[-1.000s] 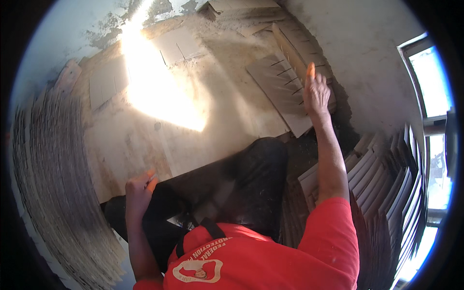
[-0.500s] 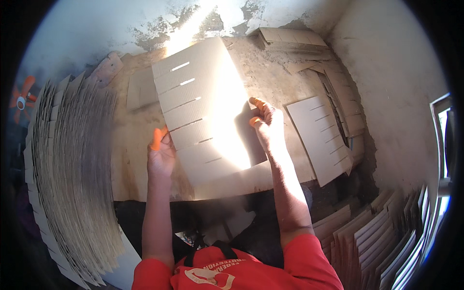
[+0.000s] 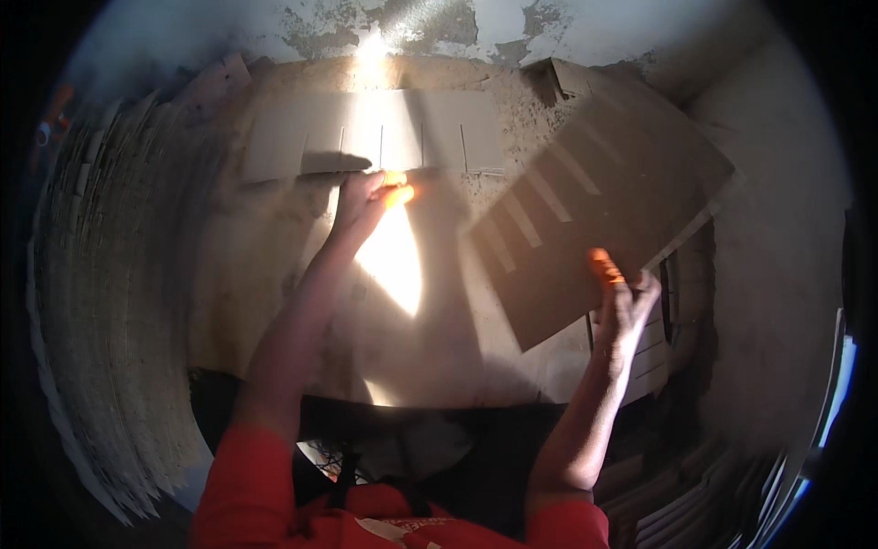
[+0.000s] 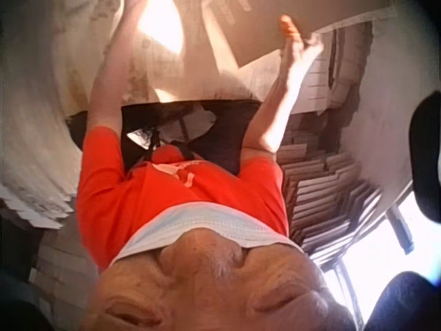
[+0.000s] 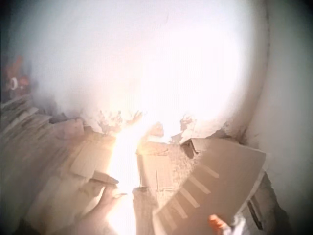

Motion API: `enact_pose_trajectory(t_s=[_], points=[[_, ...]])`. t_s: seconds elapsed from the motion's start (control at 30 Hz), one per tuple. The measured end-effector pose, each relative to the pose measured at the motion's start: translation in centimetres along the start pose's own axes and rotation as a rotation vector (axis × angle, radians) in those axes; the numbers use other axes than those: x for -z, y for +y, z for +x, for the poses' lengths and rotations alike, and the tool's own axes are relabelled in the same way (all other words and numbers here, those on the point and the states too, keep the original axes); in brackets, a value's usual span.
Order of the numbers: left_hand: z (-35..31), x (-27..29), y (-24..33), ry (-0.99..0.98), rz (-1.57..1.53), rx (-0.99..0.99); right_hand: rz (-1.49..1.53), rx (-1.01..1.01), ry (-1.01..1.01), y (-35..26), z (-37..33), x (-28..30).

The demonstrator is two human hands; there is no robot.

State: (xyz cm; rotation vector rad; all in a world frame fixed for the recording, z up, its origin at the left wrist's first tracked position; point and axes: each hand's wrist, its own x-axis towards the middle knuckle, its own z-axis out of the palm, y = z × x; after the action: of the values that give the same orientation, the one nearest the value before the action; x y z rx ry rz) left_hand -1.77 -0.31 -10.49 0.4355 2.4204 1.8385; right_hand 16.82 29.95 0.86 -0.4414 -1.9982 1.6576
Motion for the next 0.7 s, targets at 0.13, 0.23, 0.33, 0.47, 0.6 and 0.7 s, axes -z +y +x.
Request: enact_pose_trajectory(t_s=[0.13,0.23,0.33,0.47,0.6,0.7], points=[[5.5,-3.1,-1.5,-0.019,0.647,-0.391,-0.057,-0.174,0.257,-0.2,1.6,-0.2],[7.3,-6.2,-2.8,0.014,0.944,-0.49,0.038,-0.192,0.212,1.6,1.5,-0.3],[9.3,-7.3,-2.5,-0.258,1.198,-0.182,-0.005,-0.244,0.14,2.1,1.5,-0.3],[9.9,-6.6,-2.2,-0.286,1.154,-0.299,-0.011,-0.317,0.146,1.2,1.3,-1.4],[8.6,-7.0,3.2,-0.242,0.562,0.264,0.083,-0.379,0.122,1.4,1.4,-1.0],[8.1,-6.8,1.1,-0.329,0.741,-0.007,0.092,-0.418,0.149,1.4,1.5,-1.1]])
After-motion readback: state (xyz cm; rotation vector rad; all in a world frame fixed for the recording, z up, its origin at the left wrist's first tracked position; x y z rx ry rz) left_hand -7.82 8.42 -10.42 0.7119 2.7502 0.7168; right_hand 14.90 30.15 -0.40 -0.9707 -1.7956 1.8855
